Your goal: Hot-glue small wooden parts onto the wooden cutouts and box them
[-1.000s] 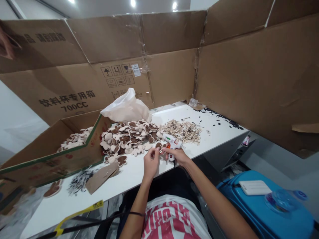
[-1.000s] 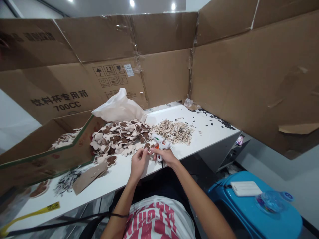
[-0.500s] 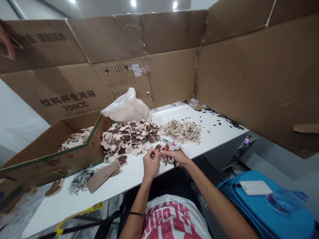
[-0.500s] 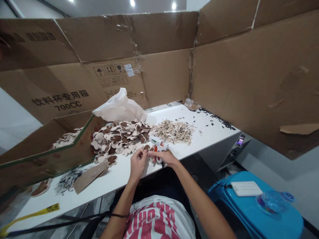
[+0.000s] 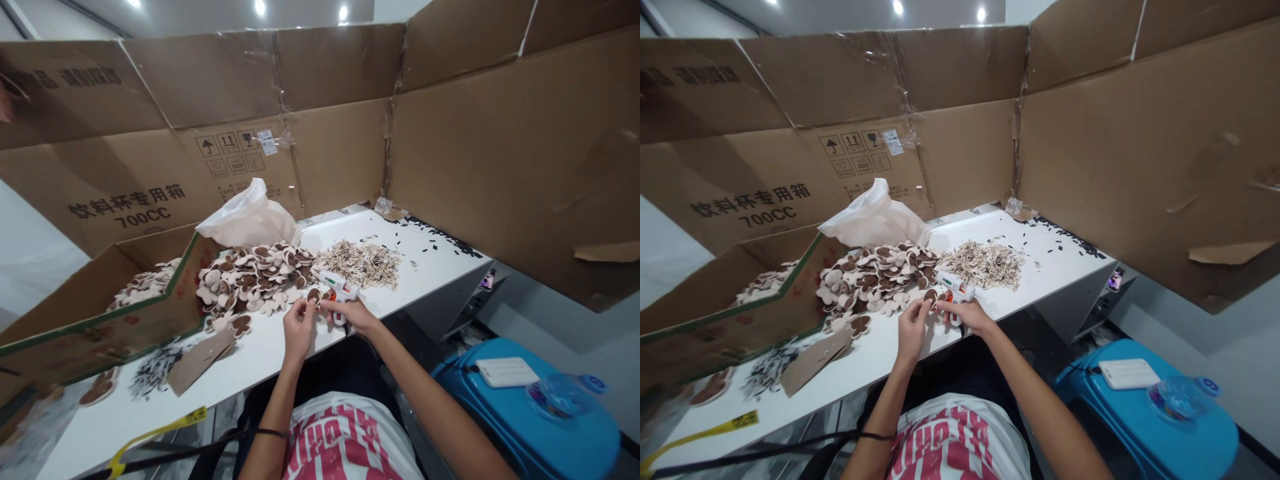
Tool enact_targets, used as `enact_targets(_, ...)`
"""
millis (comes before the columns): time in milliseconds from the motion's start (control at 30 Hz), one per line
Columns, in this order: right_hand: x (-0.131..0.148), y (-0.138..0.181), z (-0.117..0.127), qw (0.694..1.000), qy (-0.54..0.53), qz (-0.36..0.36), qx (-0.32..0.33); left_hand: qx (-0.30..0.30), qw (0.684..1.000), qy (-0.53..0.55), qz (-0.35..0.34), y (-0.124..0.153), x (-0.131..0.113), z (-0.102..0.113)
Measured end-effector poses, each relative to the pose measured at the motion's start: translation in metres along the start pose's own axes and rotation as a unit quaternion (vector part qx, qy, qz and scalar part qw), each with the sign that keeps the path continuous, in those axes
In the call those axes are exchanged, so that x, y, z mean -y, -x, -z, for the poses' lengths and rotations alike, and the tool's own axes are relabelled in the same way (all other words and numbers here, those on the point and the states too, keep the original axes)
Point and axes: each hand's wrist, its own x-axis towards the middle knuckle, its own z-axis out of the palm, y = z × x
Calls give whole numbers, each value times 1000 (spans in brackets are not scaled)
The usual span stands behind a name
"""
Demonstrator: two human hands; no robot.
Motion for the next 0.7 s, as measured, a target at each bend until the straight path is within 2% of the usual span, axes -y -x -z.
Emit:
enact_targets(433, -1, 0, 1, 999, 28, -9, 16, -20, 998, -56, 1, -1, 8, -1)
enact_targets(700, -4, -3, 2, 1000, -23, 5, -11, 27, 999, 34, 1, 0, 4, 1)
